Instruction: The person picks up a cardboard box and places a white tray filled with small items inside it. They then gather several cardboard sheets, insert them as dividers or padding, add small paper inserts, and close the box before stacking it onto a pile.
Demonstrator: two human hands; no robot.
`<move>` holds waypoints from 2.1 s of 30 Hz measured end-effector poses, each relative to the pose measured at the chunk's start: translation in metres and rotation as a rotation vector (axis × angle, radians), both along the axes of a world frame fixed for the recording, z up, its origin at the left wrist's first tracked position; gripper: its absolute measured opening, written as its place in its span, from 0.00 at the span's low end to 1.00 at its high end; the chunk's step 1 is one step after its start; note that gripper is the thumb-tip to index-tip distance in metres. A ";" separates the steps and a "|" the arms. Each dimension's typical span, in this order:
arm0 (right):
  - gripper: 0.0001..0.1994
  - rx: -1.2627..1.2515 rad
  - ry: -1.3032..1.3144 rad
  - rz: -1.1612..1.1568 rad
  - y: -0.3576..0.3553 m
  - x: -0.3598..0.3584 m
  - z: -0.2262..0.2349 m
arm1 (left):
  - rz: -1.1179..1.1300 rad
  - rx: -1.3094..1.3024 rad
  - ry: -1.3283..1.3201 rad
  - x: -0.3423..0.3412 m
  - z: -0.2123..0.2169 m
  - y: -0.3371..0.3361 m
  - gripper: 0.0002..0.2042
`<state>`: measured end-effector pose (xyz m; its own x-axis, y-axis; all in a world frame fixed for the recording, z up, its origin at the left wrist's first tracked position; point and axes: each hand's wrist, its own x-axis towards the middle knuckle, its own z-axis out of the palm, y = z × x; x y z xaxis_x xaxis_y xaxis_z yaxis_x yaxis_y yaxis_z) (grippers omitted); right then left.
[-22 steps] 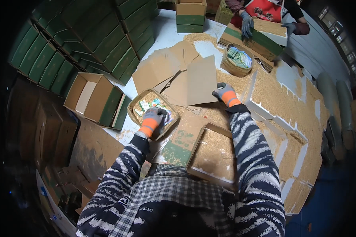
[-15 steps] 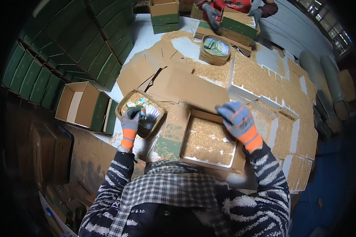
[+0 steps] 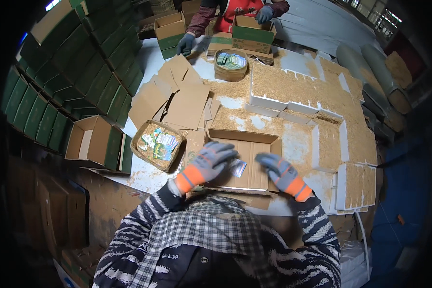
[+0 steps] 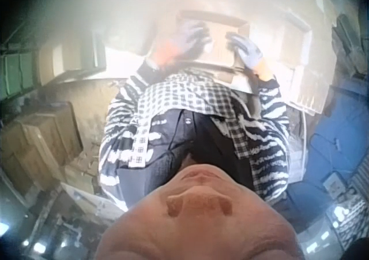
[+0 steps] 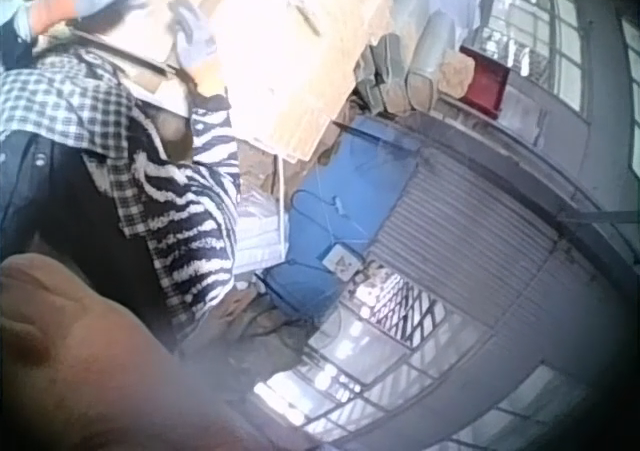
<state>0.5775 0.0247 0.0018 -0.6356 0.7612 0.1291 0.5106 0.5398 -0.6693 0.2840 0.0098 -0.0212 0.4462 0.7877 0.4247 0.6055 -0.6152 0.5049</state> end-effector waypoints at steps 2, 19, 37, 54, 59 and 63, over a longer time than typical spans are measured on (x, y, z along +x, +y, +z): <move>0.31 -0.015 0.292 -0.326 0.008 0.026 -0.012 | 0.193 -0.076 -0.245 -0.027 0.026 -0.006 0.22; 0.33 -0.485 0.739 -0.400 -0.004 -0.067 -0.075 | 0.496 -0.741 -0.699 -0.060 -0.097 -0.038 0.36; 0.42 -0.796 1.322 -0.143 0.002 -0.545 -0.017 | 1.128 0.191 -1.258 -0.537 -0.110 -0.142 0.30; 0.43 0.272 -0.479 -0.557 0.026 -0.204 -0.174 | 0.445 -0.259 -0.393 -0.229 -0.091 -0.169 0.14; 0.44 0.090 -0.727 -0.149 -0.091 -0.135 -0.162 | 0.115 -0.113 -0.007 -0.099 -0.109 -0.028 0.25; 0.41 0.112 -0.616 -0.079 -0.093 -0.106 -0.137 | 0.097 -0.275 0.464 -0.043 -0.156 0.044 0.36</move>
